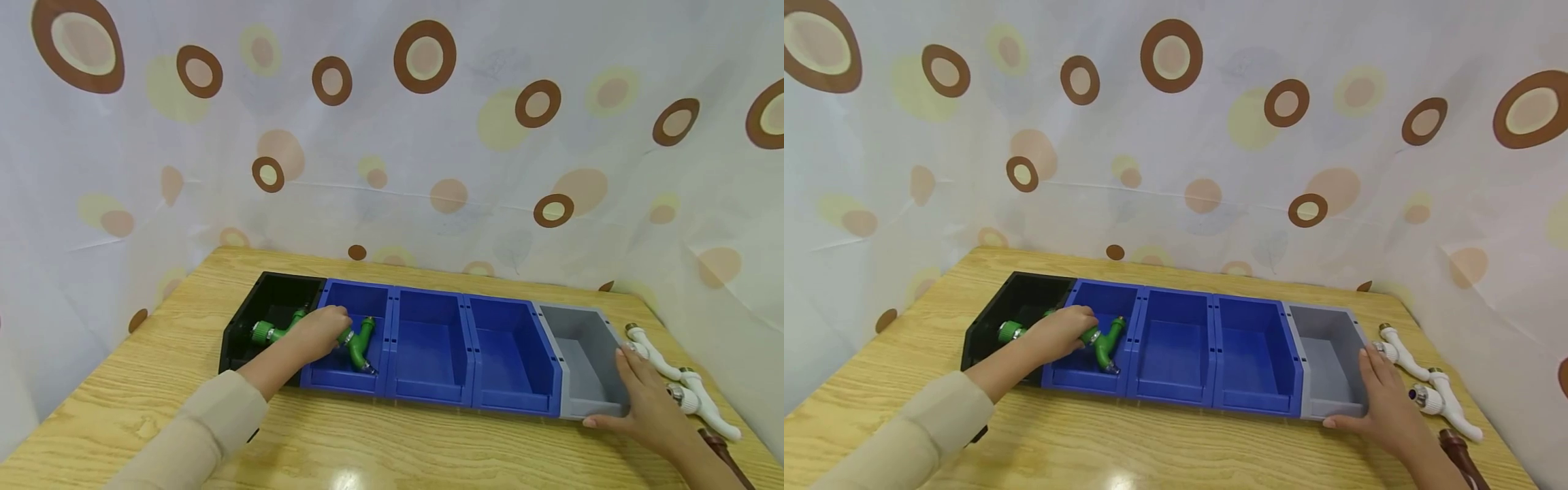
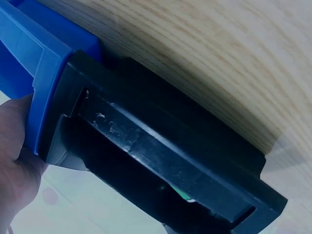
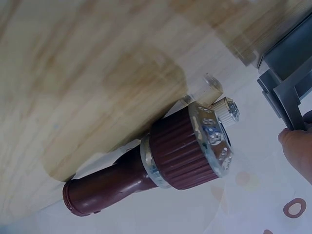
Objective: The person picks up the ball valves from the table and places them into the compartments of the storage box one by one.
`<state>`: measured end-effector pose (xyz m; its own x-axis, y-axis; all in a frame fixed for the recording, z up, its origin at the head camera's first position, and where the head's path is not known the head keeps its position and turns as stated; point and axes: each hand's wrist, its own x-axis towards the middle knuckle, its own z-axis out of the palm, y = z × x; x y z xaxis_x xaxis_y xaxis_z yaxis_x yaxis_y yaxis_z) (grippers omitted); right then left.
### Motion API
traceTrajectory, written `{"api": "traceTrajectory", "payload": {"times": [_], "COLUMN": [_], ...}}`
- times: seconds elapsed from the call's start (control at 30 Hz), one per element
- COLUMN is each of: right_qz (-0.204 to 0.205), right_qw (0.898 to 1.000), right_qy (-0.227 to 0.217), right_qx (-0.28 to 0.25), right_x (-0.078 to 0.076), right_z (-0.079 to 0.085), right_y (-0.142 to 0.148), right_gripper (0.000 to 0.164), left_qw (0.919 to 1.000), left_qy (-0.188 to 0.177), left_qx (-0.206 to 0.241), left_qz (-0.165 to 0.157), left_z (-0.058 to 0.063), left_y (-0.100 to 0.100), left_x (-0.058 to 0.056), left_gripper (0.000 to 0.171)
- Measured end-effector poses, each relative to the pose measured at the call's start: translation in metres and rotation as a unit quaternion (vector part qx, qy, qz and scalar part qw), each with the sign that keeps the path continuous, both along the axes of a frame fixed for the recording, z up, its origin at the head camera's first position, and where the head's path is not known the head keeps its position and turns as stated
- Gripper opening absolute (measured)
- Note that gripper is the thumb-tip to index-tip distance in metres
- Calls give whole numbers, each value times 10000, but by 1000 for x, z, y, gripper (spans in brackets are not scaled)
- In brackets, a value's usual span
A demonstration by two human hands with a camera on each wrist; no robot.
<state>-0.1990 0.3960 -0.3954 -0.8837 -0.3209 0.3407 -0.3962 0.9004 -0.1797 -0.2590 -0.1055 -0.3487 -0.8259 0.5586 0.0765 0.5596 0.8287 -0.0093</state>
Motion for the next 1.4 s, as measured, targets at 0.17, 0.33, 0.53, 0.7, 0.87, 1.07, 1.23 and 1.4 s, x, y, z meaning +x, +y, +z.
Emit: {"api": "traceTrajectory", "payload": {"times": [0.17, 0.33, 0.53, 0.7, 0.87, 1.07, 1.23, 1.4], "right_qz": [-35, -95, -95, -77, -110, -148, -142, -134], "right_qw": [10000, 9998, 9998, 9999, 9999, 9997, 9997, 9997], "right_qy": [-49, -150, -157, -88, -117, -214, -195, -196], "right_qx": [-3, -26, -34, -10, 7, -15, -39, -59], "right_x": [0, 0, 0, -1, -1, 0, 0, 0], "right_z": [0, -1, -1, 0, 0, 0, 0, 0], "right_y": [0, -1, -1, -1, -1, -1, -1, -2], "right_gripper": [125, 126, 126, 126, 127, 127, 127, 126], "left_qw": [9995, 9983, 9928, 9859, 9839, 9821, 9803, 9774], "left_qy": [-76, -19, 230, 683, 881, 1125, 1287, 1274], "left_qx": [-266, -526, -1124, -1514, -1552, -1512, -1497, -1685], "left_qz": [120, 264, 348, 180, 139, 35, 19, 62], "left_z": [0, -2, -5, -6, -7, -11, -13, -13], "left_y": [5, 10, 15, 16, 16, 15, 15, 15], "left_x": [-1, -2, -1, 0, 0, 0, -1, -1], "left_gripper": [20, 14, 13, 8, 9, 10, 10, 10]}}
